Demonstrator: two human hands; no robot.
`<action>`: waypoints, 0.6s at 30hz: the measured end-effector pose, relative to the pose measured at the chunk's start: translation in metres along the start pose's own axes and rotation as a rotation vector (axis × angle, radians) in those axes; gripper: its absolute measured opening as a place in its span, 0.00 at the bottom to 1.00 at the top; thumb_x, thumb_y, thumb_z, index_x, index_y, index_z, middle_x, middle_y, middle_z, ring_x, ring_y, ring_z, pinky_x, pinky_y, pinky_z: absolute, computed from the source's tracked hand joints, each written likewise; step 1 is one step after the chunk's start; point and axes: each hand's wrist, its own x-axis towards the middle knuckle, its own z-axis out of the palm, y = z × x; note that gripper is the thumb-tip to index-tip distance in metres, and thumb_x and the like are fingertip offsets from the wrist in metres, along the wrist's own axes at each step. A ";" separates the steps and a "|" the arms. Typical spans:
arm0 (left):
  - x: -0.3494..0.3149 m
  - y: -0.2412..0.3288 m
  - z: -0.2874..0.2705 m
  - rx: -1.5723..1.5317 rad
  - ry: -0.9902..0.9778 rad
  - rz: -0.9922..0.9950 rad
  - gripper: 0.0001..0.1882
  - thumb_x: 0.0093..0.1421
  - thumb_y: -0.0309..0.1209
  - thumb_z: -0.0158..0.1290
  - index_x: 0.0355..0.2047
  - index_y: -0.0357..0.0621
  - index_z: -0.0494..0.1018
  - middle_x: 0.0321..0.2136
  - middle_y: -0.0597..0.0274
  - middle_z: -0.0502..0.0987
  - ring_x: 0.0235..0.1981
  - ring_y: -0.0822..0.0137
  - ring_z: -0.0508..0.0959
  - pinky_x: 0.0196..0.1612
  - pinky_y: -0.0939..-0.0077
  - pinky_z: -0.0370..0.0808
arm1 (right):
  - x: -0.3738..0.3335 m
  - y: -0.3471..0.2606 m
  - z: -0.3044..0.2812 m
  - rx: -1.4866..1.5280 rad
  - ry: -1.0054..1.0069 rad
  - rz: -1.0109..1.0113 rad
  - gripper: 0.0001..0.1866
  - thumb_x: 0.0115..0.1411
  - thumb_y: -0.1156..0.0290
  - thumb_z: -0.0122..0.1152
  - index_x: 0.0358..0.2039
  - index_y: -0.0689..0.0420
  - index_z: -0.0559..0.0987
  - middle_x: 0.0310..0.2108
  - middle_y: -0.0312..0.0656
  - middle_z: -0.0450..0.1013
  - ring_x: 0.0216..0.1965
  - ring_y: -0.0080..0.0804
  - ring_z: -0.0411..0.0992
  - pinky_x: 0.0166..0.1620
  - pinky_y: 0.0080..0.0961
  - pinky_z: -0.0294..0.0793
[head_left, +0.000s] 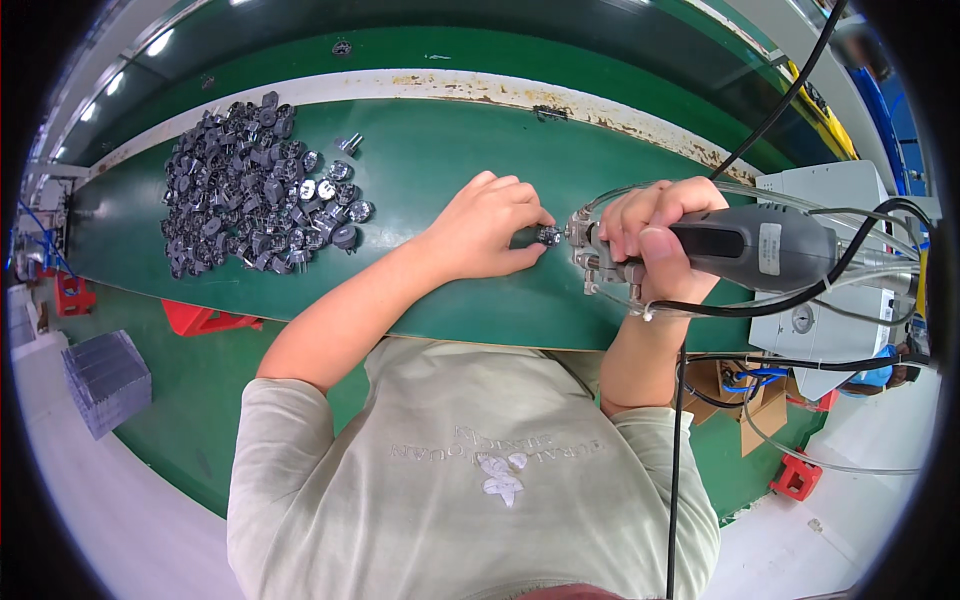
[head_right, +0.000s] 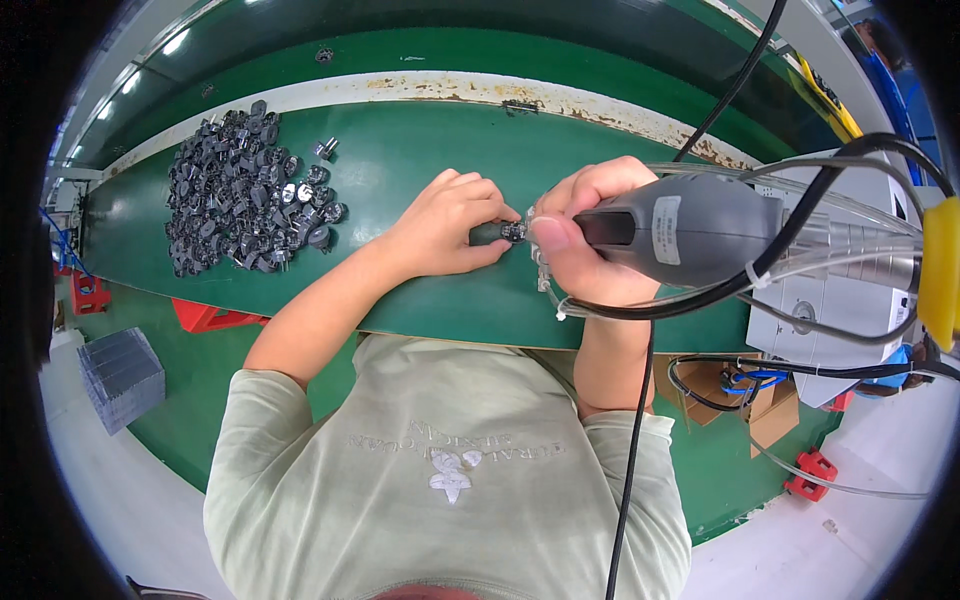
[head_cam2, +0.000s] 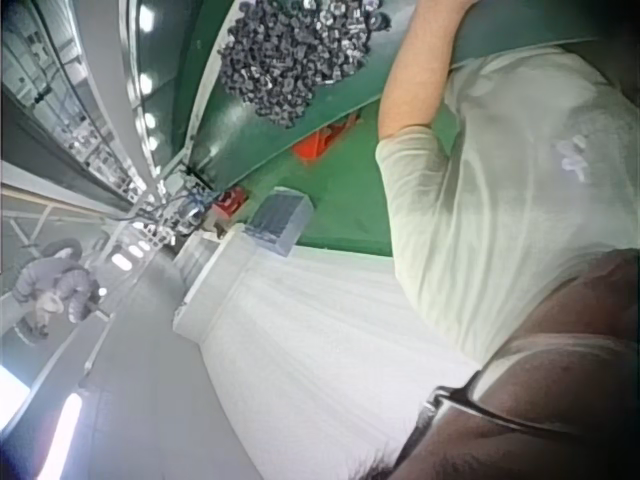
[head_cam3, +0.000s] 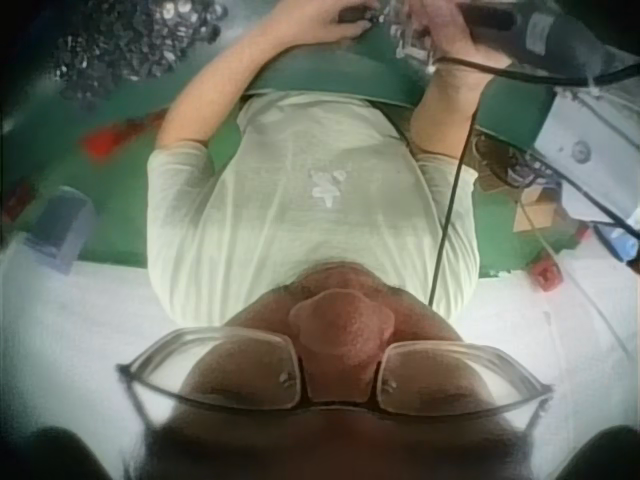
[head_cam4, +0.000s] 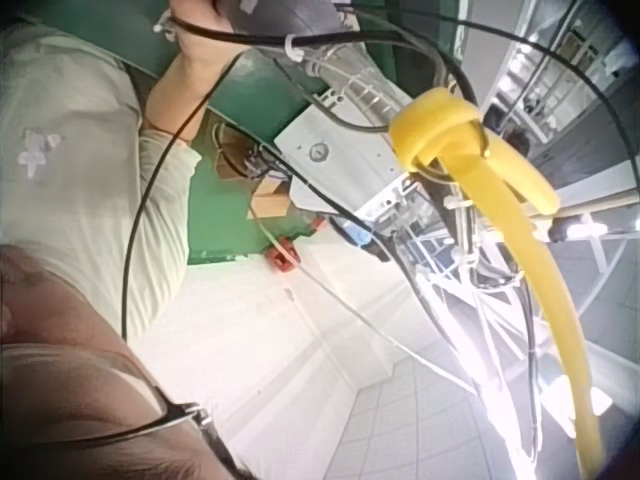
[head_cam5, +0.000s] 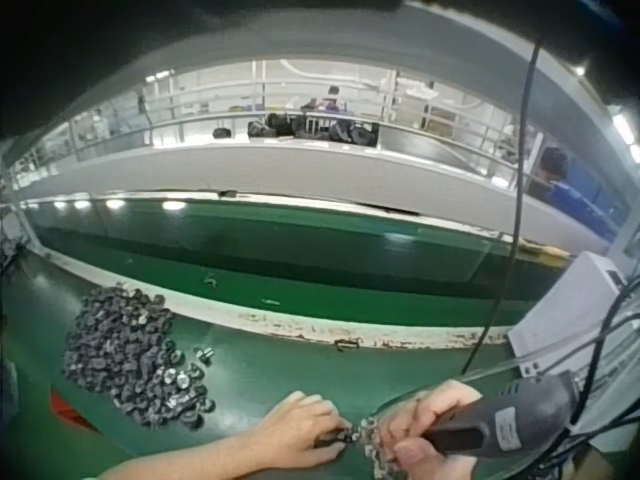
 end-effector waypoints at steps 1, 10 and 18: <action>0.000 0.000 0.000 0.004 -0.001 -0.002 0.13 0.49 0.33 0.65 0.37 0.49 0.81 0.30 0.67 0.75 0.36 0.63 0.75 0.41 0.66 0.66 | 0.000 0.000 0.000 0.015 -0.001 0.010 0.15 0.51 0.87 0.67 0.33 0.60 0.70 0.23 0.41 0.74 0.24 0.23 0.72 0.28 0.20 0.72; -0.001 -0.001 0.000 0.011 -0.006 -0.012 0.12 0.50 0.36 0.64 0.35 0.49 0.83 0.28 0.69 0.77 0.37 0.64 0.76 0.40 0.66 0.65 | -0.002 0.003 0.013 -0.217 0.007 0.108 0.12 0.51 0.86 0.68 0.27 0.58 0.73 0.22 0.35 0.73 0.21 0.16 0.68 0.24 0.14 0.66; -0.001 -0.002 0.000 -0.012 -0.050 -0.028 0.14 0.50 0.35 0.67 0.38 0.50 0.82 0.31 0.69 0.77 0.38 0.65 0.76 0.42 0.68 0.66 | 0.004 -0.016 0.006 0.027 0.002 -0.019 0.15 0.51 0.84 0.70 0.33 0.60 0.71 0.23 0.42 0.73 0.22 0.26 0.71 0.28 0.26 0.75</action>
